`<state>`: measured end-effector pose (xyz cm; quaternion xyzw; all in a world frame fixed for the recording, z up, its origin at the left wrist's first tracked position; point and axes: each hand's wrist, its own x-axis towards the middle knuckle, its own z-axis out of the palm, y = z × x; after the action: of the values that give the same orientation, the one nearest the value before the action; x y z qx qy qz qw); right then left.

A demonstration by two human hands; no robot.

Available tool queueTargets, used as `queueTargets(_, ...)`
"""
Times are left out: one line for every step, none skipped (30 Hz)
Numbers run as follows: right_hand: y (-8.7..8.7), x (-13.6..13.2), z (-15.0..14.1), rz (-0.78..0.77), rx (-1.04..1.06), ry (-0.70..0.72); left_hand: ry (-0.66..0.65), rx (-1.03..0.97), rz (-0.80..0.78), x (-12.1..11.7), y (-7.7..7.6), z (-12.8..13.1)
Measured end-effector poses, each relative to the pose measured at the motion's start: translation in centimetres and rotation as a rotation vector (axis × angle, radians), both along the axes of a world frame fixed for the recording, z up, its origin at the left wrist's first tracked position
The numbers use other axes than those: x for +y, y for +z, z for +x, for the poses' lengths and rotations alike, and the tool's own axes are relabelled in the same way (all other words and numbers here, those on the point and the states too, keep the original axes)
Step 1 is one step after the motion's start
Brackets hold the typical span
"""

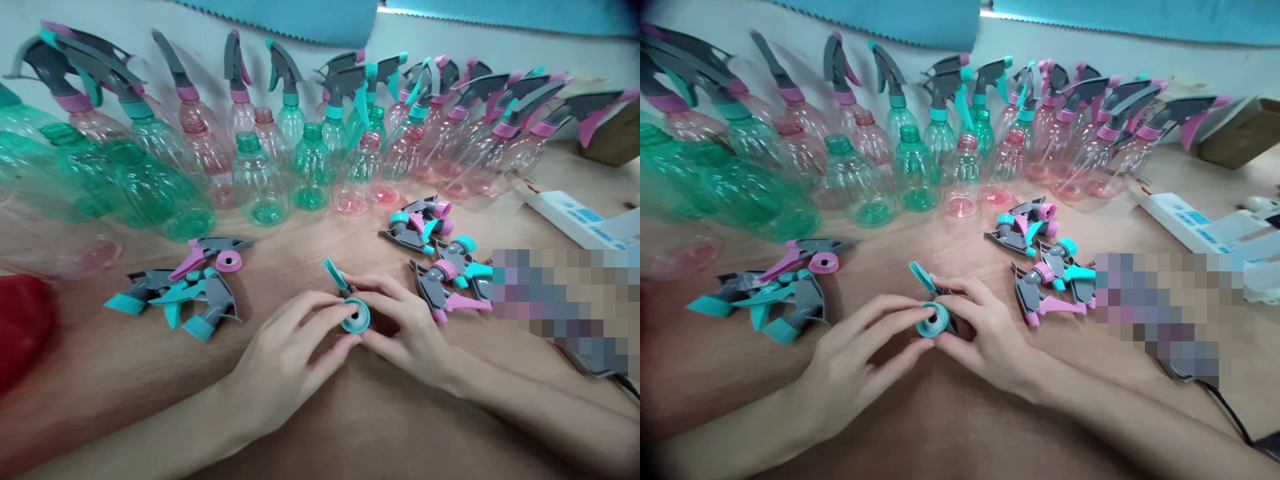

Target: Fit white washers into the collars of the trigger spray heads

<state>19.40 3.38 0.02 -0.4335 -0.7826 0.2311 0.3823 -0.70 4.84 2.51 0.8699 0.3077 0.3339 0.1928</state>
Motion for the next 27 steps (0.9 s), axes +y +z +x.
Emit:
queueTargets(0.0, 0.0, 0.0, 0.003, -0.005, 0.0, -0.006, -0.009, 0.033, -0.1, 0.0, 0.0)
queueTargets(-0.1, 0.0, 0.0, 0.01, -0.01, 0.002, -0.01, -0.004, 0.061, -0.1, 0.0, 0.0)
queueTargets(-0.1, 0.0, 0.0, 0.02, -0.016, 0.006, -0.011, 0.012, 0.084, -0.2, 0.0, 0.0)
queueTargets(-0.1, 0.0, 0.0, 0.033, -0.021, 0.01, -0.007, 0.033, 0.106, -0.2, 0.0, 0.0)
queueTargets(-0.2, 0.0, -0.1, 0.046, -0.024, 0.013, 0.0, 0.057, 0.128, -0.3, 0.1, 0.0)
queueTargets(-0.2, 0.1, -0.1, 0.06, -0.026, 0.016, 0.004, 0.085, 0.153, -0.3, 0.2, 0.0)
queueTargets(-0.2, 0.1, -0.1, 0.073, -0.029, 0.022, 0.003, 0.111, 0.184, -0.3, 0.3, 0.0)
queueTargets(-0.2, 0.1, -0.2, 0.085, -0.033, 0.027, 0.002, 0.134, 0.214, -0.3, 0.4, 0.0)
queueTargets(-0.2, 0.1, -0.2, 0.095, -0.04, 0.034, 0.005, 0.151, 0.236, -0.2, 0.6, 0.0)
queueTargets(-0.2, 0.2, -0.2, 0.105, -0.048, 0.04, 0.008, 0.163, 0.247, -0.1, 0.7, 0.1)
queueTargets(-0.2, 0.2, -0.2, 0.112, -0.057, 0.046, 0.007, 0.17, 0.243, 0.0, 0.9, 0.1)
queueTargets(-0.2, 0.2, -0.2, 0.117, -0.064, 0.05, 0.005, 0.173, 0.225, 0.1, 1.0, 0.0)
queueTargets(-0.2, 0.3, -0.2, 0.115, -0.07, 0.052, 0.0, 0.174, 0.199, 0.2, 1.1, 0.0)
queueTargets(-0.3, 0.3, -0.2, 0.11, -0.073, 0.053, -0.006, 0.174, 0.173, 0.4, 1.1, 0.0)
queueTargets(-0.3, 0.3, -0.2, 0.104, -0.073, 0.053, -0.016, 0.174, 0.153, 0.5, 1.2, -0.1)
queueTargets(-0.3, 0.2, -0.2, 0.097, -0.073, 0.053, -0.026, 0.173, 0.133, 0.5, 1.2, -0.1)
queueTargets(-0.3, 0.2, -0.2, 0.09, -0.074, 0.053, -0.029, 0.169, 0.11, 0.6, 1.2, -0.1)
queueTargets(-0.3, 0.2, -0.2, 0.085, -0.077, 0.054, -0.03, 0.16, 0.085, 0.6, 1.2, -0.2)
queueTargets(-0.2, 0.1, -0.2, 0.08, -0.081, 0.058, -0.028, 0.147, 0.061, 0.6, 1.2, -0.2)
queueTargets(-0.2, 0.1, -0.2, 0.078, -0.083, 0.063, -0.03, 0.133, 0.039, 0.6, 1.2, -0.2)
queueTargets(-0.1, 0.1, -0.2, 0.077, -0.085, 0.068, -0.034, 0.12, 0.023, 0.7, 1.2, -0.2)
queueTargets(-0.1, 0.1, -0.2, 0.075, -0.086, 0.073, -0.04, 0.111, 0.016, 0.7, 1.2, -0.2)
queueTargets(0.0, 0.1, -0.2, 0.074, -0.085, 0.078, -0.053, 0.107, 0.018, 0.7, 1.2, -0.2)
queueTargets(0.0, 0.1, -0.2, 0.073, -0.084, 0.083, -0.07, 0.107, 0.019, 0.7, 1.3, -0.2)
queueTargets(0.1, 0.1, -0.2, 0.071, -0.086, 0.087, -0.086, 0.111, 0.017, 0.8, 1.3, -0.3)
queueTargets(0.1, 0.2, -0.1, 0.069, -0.089, 0.092, -0.099, 0.116, 0.013, 0.8, 1.4, -0.3)
queueTargets(0.1, 0.2, -0.1, 0.068, -0.092, 0.099, -0.109, 0.12, 0.007, 0.8, 1.4, -0.4)
